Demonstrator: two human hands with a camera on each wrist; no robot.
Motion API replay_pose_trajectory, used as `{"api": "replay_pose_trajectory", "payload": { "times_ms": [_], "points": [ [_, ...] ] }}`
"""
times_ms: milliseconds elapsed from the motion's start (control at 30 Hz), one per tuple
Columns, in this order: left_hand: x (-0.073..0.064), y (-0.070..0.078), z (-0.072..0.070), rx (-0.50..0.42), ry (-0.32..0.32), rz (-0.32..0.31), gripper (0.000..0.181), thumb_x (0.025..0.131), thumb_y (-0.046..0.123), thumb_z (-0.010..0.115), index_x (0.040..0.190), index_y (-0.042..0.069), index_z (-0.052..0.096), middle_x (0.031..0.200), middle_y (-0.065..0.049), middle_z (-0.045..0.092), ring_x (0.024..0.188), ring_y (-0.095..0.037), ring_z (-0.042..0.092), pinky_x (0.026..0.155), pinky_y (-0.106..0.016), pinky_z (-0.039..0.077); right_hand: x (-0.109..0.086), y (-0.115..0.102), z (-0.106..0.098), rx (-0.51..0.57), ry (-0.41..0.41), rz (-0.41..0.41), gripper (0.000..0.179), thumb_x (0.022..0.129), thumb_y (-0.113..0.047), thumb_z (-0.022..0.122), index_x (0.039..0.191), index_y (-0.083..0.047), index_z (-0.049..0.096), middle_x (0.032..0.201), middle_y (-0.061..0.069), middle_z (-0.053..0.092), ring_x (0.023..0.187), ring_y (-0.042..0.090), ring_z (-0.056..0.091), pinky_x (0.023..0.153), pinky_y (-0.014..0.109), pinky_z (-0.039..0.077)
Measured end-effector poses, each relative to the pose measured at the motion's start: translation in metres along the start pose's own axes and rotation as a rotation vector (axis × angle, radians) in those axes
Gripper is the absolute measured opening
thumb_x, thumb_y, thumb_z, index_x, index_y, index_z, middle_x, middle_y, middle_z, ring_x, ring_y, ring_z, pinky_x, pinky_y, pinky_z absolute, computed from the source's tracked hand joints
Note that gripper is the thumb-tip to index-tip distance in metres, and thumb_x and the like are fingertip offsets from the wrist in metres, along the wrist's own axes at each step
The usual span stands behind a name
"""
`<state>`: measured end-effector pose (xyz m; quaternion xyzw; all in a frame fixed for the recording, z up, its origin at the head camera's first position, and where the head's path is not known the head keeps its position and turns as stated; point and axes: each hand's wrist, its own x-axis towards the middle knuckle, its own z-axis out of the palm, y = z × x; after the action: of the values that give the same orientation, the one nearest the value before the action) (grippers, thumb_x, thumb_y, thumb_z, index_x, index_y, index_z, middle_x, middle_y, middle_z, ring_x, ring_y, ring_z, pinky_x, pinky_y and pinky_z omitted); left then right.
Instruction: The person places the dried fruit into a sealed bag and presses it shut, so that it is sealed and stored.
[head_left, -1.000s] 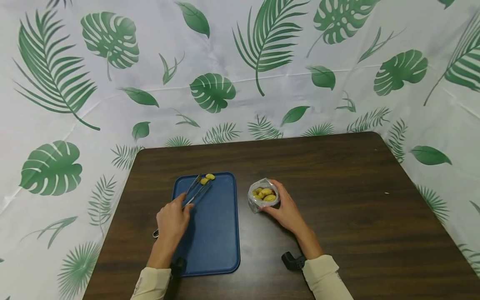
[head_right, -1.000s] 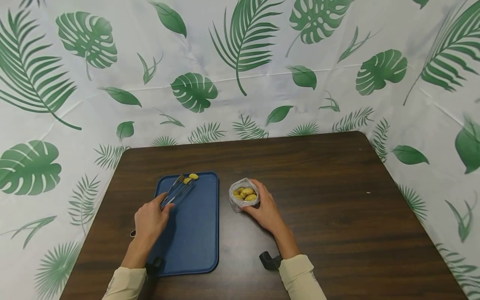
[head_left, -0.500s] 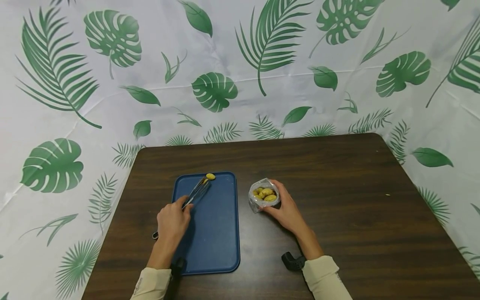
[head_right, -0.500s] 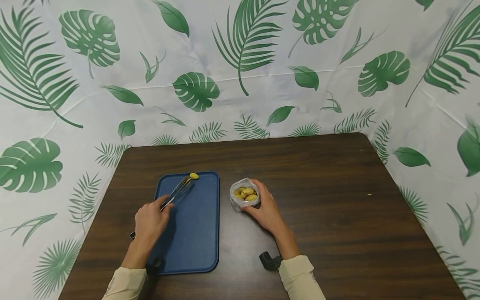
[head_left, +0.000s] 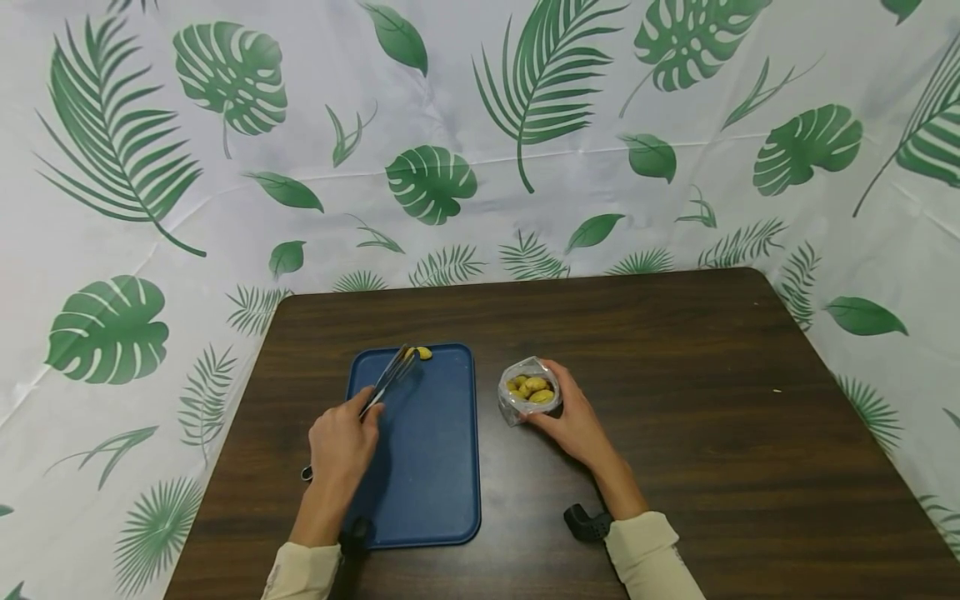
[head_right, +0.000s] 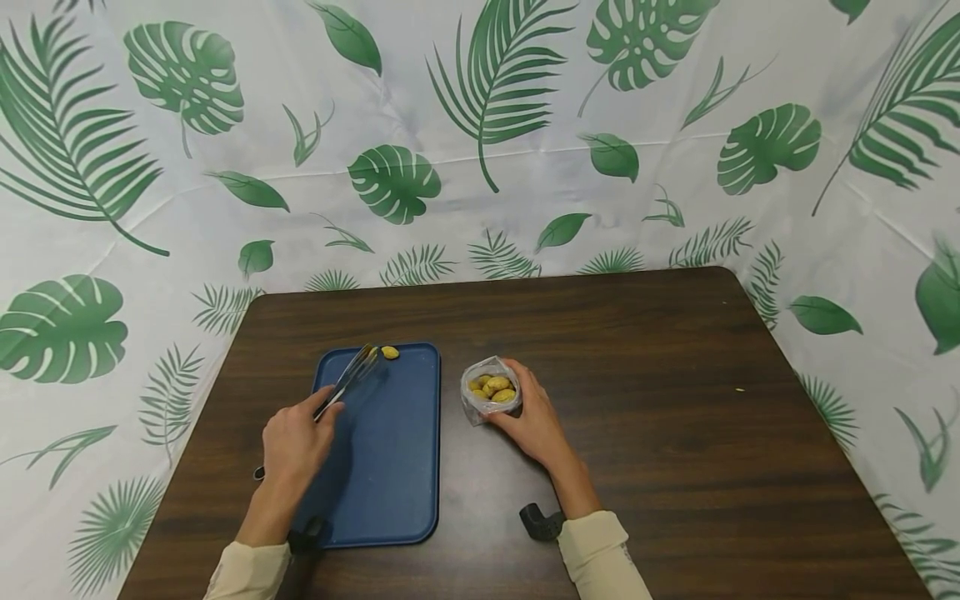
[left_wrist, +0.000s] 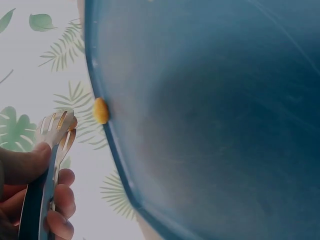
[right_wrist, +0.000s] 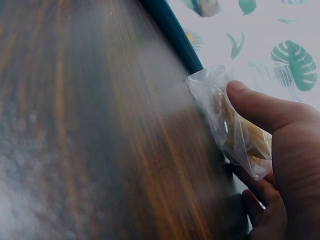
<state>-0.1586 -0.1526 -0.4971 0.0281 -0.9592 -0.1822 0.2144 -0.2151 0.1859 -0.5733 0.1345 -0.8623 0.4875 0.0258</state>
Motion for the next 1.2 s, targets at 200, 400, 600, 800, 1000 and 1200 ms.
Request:
{"api": "replay_pose_trajectory", "payload": {
  "times_ms": [200, 400, 600, 800, 1000, 1200],
  "points": [
    [-0.001, 0.006, -0.009, -0.023, 0.063, 0.023, 0.033, 0.083, 0.024, 0.072, 0.111, 0.008, 0.07, 0.082, -0.017, 0.072, 0.058, -0.035, 0.064, 0.052, -0.051, 0.047, -0.001, 0.0, -0.001, 0.003, -0.004, -0.007, 0.086, 0.073, -0.043, 0.079, 0.143, -0.036, 0.028, 0.14, -0.004, 0.042, 0.125, 0.021, 0.042, 0.101, 0.055, 0.033],
    [-0.002, 0.009, -0.012, -0.046, 0.109, 0.034, 0.034, 0.08, 0.023, 0.075, 0.111, 0.009, 0.071, 0.084, -0.018, 0.072, 0.059, -0.037, 0.065, 0.051, -0.051, 0.046, 0.001, 0.001, 0.0, 0.001, -0.006, -0.01, 0.086, 0.074, -0.043, 0.078, 0.143, -0.037, 0.028, 0.14, -0.006, 0.041, 0.126, 0.02, 0.042, 0.101, 0.054, 0.033],
    [-0.003, 0.011, -0.016, -0.076, 0.148, 0.042, 0.034, 0.08, 0.025, 0.075, 0.111, 0.012, 0.071, 0.084, -0.017, 0.072, 0.06, -0.038, 0.065, 0.051, -0.051, 0.046, 0.001, 0.002, 0.001, -0.001, 0.002, -0.011, 0.086, 0.073, -0.043, 0.079, 0.142, -0.039, 0.029, 0.139, -0.007, 0.042, 0.125, 0.018, 0.042, 0.102, 0.053, 0.033],
    [-0.002, 0.011, -0.017, -0.126, 0.176, 0.047, 0.035, 0.079, 0.025, 0.076, 0.111, 0.012, 0.071, 0.084, -0.017, 0.072, 0.061, -0.037, 0.066, 0.053, -0.051, 0.047, 0.001, 0.003, 0.001, -0.001, 0.004, -0.015, 0.086, 0.073, -0.045, 0.078, 0.142, -0.039, 0.028, 0.139, -0.006, 0.042, 0.125, 0.019, 0.043, 0.101, 0.054, 0.033],
    [-0.002, 0.011, -0.018, -0.121, 0.183, 0.05, 0.035, 0.079, 0.025, 0.077, 0.111, 0.012, 0.071, 0.082, -0.017, 0.072, 0.059, -0.036, 0.065, 0.053, -0.051, 0.047, 0.001, 0.004, 0.001, 0.0, 0.004, -0.007, 0.085, 0.073, -0.046, 0.078, 0.141, -0.041, 0.028, 0.139, -0.007, 0.042, 0.125, 0.019, 0.042, 0.102, 0.055, 0.032],
    [-0.003, 0.013, -0.017, -0.122, 0.178, 0.076, 0.035, 0.079, 0.023, 0.077, 0.11, 0.009, 0.071, 0.078, -0.015, 0.072, 0.051, -0.028, 0.061, 0.048, -0.044, 0.045, 0.001, 0.004, 0.001, 0.0, 0.006, -0.003, 0.086, 0.073, -0.045, 0.078, 0.142, -0.041, 0.028, 0.14, -0.007, 0.041, 0.126, 0.019, 0.042, 0.102, 0.056, 0.032]
  ]
}}
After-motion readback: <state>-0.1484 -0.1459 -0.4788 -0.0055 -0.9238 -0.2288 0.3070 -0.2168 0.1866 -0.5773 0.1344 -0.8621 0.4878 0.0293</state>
